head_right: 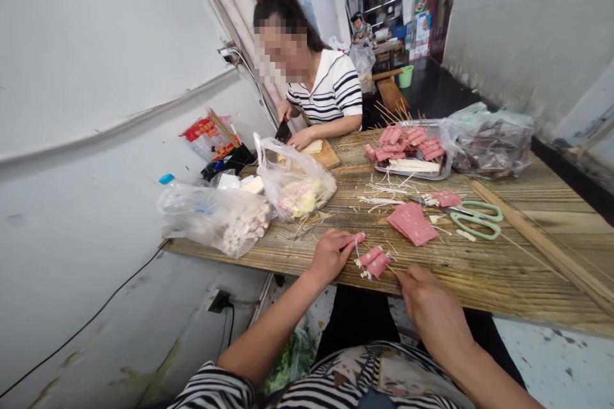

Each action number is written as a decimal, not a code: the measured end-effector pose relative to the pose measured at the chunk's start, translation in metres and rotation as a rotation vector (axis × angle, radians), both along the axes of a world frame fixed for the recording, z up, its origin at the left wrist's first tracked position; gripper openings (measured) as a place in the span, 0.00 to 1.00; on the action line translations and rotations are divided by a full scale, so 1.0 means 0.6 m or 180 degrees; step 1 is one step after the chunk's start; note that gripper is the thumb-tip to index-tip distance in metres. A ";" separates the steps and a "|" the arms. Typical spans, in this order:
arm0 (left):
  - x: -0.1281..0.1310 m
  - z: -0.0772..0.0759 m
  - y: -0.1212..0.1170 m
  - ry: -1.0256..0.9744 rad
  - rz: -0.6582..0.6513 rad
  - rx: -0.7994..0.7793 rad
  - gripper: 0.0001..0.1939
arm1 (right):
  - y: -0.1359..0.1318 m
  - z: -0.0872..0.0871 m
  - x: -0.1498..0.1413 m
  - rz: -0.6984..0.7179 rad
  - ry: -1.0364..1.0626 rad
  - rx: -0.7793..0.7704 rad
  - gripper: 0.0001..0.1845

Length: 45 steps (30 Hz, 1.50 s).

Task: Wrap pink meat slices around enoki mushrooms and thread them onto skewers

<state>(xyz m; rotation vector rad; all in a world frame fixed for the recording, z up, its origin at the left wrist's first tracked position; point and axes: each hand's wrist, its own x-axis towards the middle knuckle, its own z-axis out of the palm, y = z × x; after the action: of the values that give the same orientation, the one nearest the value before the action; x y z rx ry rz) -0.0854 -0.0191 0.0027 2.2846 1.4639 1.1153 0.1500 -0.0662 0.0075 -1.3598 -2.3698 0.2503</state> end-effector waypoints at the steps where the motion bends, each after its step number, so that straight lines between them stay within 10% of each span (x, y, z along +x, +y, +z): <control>1: 0.000 0.000 0.000 -0.0007 0.0003 0.0005 0.10 | 0.001 0.000 -0.001 0.0009 0.0002 0.0013 0.17; 31: -0.006 0.011 0.003 -0.0071 -0.0108 -0.0264 0.12 | 0.042 -0.011 -0.058 0.0084 0.0267 0.0344 0.17; 45: 0.029 -0.004 -0.027 -0.0048 0.0614 0.0248 0.23 | 0.061 0.000 -0.081 -0.0107 0.0124 0.0128 0.17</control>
<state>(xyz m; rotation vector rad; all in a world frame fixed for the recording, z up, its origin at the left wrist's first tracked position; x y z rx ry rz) -0.0682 -0.0355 0.0006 2.2168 1.6931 1.2597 0.1013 -0.0298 0.0073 -1.3627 -2.3058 0.2166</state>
